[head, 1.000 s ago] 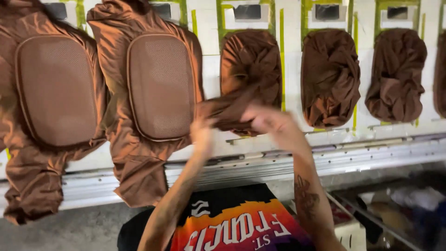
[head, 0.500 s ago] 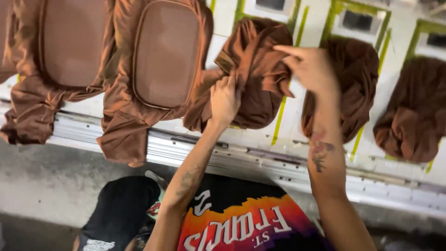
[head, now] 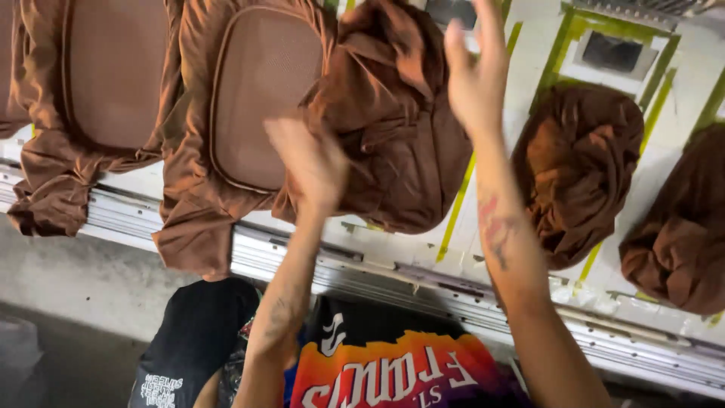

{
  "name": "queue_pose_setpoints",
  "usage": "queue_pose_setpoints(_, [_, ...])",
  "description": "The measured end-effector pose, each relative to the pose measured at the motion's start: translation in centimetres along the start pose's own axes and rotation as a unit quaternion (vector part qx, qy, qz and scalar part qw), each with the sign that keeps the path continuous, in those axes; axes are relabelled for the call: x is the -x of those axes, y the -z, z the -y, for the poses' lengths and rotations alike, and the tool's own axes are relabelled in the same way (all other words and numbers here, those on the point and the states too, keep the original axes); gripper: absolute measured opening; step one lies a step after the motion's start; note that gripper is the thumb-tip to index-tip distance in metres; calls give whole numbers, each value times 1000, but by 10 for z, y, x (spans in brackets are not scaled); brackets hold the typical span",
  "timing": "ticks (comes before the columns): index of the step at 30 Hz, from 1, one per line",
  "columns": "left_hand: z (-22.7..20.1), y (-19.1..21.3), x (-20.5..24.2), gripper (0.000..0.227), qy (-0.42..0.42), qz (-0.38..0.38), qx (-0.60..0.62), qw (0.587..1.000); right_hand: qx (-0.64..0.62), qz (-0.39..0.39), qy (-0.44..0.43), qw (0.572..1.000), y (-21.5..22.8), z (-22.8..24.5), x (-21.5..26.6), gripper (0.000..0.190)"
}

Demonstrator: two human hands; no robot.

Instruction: Adjusting and smoothing brown fabric pieces onto the frames of an industrial embroidery machine

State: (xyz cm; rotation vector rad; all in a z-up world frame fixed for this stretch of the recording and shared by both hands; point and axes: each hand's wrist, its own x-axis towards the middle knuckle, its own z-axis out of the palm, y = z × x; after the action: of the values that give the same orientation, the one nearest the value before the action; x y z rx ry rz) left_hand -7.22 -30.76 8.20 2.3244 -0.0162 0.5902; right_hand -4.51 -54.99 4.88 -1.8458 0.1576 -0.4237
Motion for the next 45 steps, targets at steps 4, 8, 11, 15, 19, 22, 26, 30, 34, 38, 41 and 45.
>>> queue_pose_setpoints(4, [18,-62,50,49,-94,259,-24,961,166,20,35,985,-29,-23,49,60])
queue_pose_setpoints(8, [28,-75,51,14,-168,215,-91,958,169,-18,-17,985,-9,-82,55,38])
queue_pose_setpoints(11, [-1,-19,19,17,64,182,277,941,-239,109,-80,961,25,-27,41,63])
queue_pose_setpoints(15, [4,29,27,59,437,162,748,472,-43,25,139,989,-20,20,57,18])
queue_pose_setpoints(19, [1,63,63,49,594,130,640,470,222,228,110,942,-36,16,69,18])
queue_pose_setpoints(22, [28,75,76,41,584,148,604,522,429,342,-90,831,-4,-28,68,40])
queue_pose_setpoints(26, [61,81,86,42,578,56,705,407,536,298,-239,753,39,-76,72,61])
queue_pose_setpoints(30, [54,78,110,43,612,148,593,501,536,269,-141,788,-19,-23,94,40])
queue_pose_setpoints(34, [58,82,119,46,556,221,534,597,326,261,-177,891,-95,21,110,51])
queue_pose_setpoints(38, [51,94,123,52,563,109,647,502,182,154,-172,956,-96,-43,144,35])
queue_pose_setpoints(41, [30,106,109,65,599,93,548,577,65,56,-246,965,-21,3,162,31])
queue_pose_setpoints(45, [112,84,189,24,525,73,321,785,-42,-55,-238,969,28,3,210,30])
